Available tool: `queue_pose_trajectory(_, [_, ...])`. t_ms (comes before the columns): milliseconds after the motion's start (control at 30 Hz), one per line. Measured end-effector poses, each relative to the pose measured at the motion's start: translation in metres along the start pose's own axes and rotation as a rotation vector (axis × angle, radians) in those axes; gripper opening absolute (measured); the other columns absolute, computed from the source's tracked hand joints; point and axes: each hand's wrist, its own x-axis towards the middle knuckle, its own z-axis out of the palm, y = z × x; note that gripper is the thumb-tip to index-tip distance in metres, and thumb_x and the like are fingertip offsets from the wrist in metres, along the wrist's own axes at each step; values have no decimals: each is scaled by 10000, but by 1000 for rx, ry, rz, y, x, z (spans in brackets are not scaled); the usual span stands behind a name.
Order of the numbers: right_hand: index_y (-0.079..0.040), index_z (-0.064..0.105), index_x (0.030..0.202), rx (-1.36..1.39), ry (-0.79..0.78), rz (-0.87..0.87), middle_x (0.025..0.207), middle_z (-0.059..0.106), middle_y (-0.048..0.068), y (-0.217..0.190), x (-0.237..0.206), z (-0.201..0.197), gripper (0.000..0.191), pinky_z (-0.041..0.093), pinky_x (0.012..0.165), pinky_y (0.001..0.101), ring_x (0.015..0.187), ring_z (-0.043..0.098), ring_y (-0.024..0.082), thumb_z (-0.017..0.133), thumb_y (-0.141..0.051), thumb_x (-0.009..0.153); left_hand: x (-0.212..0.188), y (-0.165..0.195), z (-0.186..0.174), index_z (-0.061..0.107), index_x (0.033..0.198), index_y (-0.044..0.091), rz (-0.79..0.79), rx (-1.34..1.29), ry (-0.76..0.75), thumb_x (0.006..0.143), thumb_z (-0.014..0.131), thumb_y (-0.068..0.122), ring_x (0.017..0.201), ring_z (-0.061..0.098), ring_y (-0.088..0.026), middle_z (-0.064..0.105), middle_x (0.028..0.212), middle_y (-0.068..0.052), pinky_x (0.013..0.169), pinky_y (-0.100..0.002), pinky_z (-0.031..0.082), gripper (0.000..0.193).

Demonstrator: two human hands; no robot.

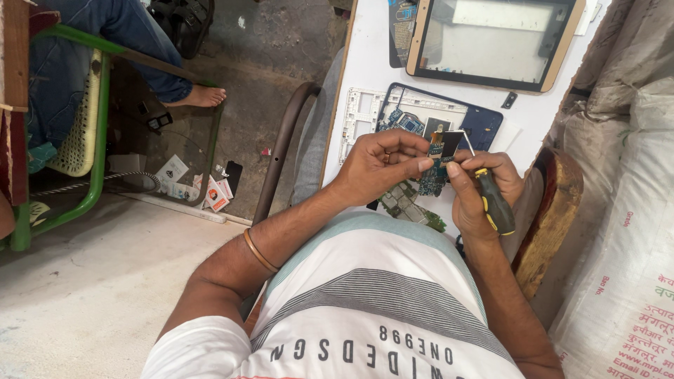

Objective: The person sits at a repair bench and uses a screwdriver to work on a disassembled smartphone motherboard, prying and adjusting small components on the board while holding it steady with the other hand. Disassembled phone parts, a tablet and other boards lie on the bench around the work area.

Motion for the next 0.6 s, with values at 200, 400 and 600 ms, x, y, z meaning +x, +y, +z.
queue_pose_trajectory(200, [-38, 636, 1060, 15, 0, 3, 1098, 719, 156, 1, 0, -1, 199, 574, 857, 217, 929, 706, 120, 750, 87, 955, 2, -2, -3, 676, 1165, -24, 11, -1, -6, 978, 744, 81, 932, 751, -130, 753, 1028, -130, 794, -247, 656, 225])
queue_pose_trajectory(400, [-44, 635, 1061, 9, -14, -9, 1090, 723, 159, 3, 2, -1, 196, 589, 845, 223, 936, 718, 125, 754, 73, 959, 3, -2, -3, 675, 1137, -13, 6, 11, 5, 976, 740, 107, 915, 764, -134, 756, 995, -133, 786, -257, 671, 211])
queue_pose_trajectory(600, [-49, 635, 1058, 21, -19, -6, 1091, 724, 154, 2, 2, 0, 198, 594, 855, 230, 936, 721, 131, 753, 75, 958, 4, -4, -3, 680, 1128, -7, 17, 17, 22, 975, 746, 116, 874, 759, -129, 757, 969, -124, 760, -252, 664, 207])
